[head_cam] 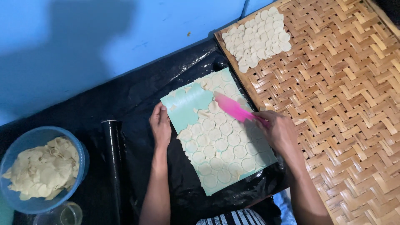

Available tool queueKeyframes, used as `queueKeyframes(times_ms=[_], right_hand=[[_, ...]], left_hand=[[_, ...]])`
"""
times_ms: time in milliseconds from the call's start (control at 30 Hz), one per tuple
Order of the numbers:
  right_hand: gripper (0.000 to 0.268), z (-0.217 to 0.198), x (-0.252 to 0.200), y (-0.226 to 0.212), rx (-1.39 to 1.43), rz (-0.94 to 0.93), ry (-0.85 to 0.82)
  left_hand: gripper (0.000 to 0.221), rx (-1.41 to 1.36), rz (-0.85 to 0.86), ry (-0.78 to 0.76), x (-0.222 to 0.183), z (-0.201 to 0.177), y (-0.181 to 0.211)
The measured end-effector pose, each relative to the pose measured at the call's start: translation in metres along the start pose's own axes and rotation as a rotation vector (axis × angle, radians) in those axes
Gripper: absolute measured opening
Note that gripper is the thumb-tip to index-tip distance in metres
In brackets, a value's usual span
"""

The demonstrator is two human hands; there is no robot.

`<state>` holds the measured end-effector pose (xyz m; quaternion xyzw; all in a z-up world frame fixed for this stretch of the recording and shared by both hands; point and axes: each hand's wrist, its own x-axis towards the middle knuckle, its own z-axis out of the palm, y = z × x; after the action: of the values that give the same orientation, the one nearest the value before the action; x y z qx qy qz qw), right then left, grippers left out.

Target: Cut small circles from a flat sheet of dough using a cutter and move them to a drying tray.

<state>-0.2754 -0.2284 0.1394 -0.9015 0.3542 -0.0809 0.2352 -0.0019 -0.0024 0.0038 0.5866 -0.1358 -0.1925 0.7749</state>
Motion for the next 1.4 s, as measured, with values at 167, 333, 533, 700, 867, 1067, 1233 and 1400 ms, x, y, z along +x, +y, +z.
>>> queueKeyframes(times_ms=[167, 333, 533, 700, 867, 1067, 1233, 1400], right_hand=[[0.03, 0.008, 0.009, 0.029, 0.048, -0.02, -0.09], [0.029, 0.002, 0.01, 0.015, 0.043, 0.045, -0.185], [0.03, 0.019, 0.008, 0.015, 0.177, 0.012, -0.158], [0.026, 0.017, 0.005, 0.013, 0.268, -0.042, -0.113], [0.029, 0.02, 0.003, 0.023, 0.434, 0.111, -0.049], [0.029, -0.007, 0.022, 0.054, 0.408, 0.276, 0.115], [0.027, -0.017, 0.059, 0.121, 0.169, 0.245, 0.397], [0.025, -0.026, 0.094, 0.164, 0.055, 0.124, 0.559]], left_hand=[[0.03, 0.169, 0.02, 0.027, -0.003, 0.002, 0.007], [0.029, 0.025, 0.012, 0.009, 0.001, -0.002, -0.002], [0.029, 0.013, 0.011, 0.006, 0.001, -0.002, -0.001], [0.029, 0.026, 0.003, 0.004, 0.001, -0.002, -0.003], [0.029, 0.004, 0.005, -0.001, 0.003, -0.004, -0.007], [0.029, 0.017, -0.026, 0.02, 0.004, -0.009, -0.014], [0.03, 0.061, -0.009, 0.012, -0.002, 0.001, 0.004], [0.029, 0.057, -0.003, 0.018, 0.0, -0.001, -0.001]])
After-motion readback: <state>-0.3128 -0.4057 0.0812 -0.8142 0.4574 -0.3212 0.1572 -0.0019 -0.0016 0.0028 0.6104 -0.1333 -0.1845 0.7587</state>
